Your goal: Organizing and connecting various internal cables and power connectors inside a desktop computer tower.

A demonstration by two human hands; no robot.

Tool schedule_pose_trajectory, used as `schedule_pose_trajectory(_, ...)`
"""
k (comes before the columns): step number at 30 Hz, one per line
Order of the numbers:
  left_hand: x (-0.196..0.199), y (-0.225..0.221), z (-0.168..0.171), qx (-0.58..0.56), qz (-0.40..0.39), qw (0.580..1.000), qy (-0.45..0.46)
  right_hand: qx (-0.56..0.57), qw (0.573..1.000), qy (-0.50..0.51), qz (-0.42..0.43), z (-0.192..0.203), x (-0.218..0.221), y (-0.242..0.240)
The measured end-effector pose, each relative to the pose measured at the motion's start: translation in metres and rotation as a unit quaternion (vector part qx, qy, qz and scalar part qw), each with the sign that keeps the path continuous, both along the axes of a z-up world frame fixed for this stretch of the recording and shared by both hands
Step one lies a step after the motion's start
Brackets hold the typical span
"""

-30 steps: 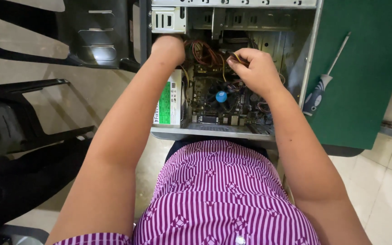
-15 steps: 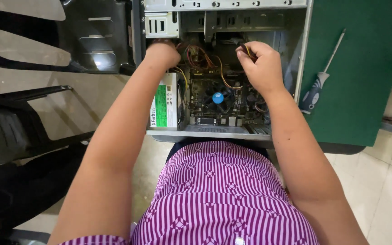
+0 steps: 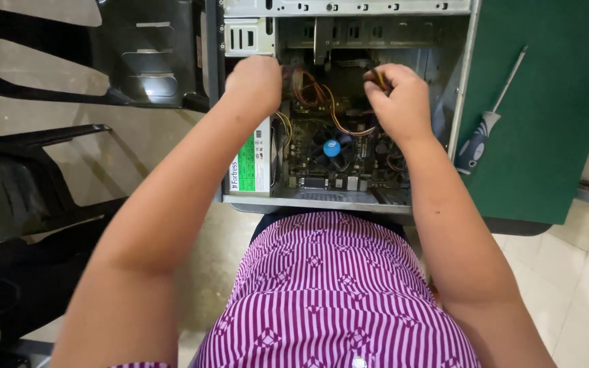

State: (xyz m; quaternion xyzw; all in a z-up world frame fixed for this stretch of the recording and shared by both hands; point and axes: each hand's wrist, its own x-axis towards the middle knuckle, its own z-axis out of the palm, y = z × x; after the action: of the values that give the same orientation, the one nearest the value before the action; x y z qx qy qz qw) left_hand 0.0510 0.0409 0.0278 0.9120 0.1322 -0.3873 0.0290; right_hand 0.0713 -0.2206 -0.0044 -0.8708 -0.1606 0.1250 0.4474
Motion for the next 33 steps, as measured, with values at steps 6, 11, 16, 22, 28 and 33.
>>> schedule_pose_trajectory(6,-0.011,0.016,0.010,0.002,0.051,0.998,-0.024,0.035,0.995,0.056,-0.076,0.011,0.002,0.002)
schedule_pose_trajectory(11,-0.014,0.012,0.047,-0.014,0.059,0.997,-0.057,0.015,0.993,0.115,-0.013,0.021,-0.001,0.006)
schedule_pose_trajectory(16,-0.028,0.038,0.051,-0.153,0.066,0.971,-0.171,-0.093,0.970,0.205,0.087,0.054,-0.005,0.020)
schedule_pose_trajectory(22,-0.049,0.044,0.059,-0.260,0.186,0.905,-0.282,-0.194,0.912,0.308,0.188,0.067,-0.008,0.028)
schedule_pose_trajectory(28,-0.062,0.037,0.058,-0.302,0.204,0.892,-0.267,-0.216,0.909,0.294,0.202,0.048,-0.008,0.025)
schedule_pose_trajectory(33,-0.055,0.026,0.071,-0.211,0.133,0.933,-0.259,-0.037,0.981,0.174,0.083,0.032,-0.006,0.016)
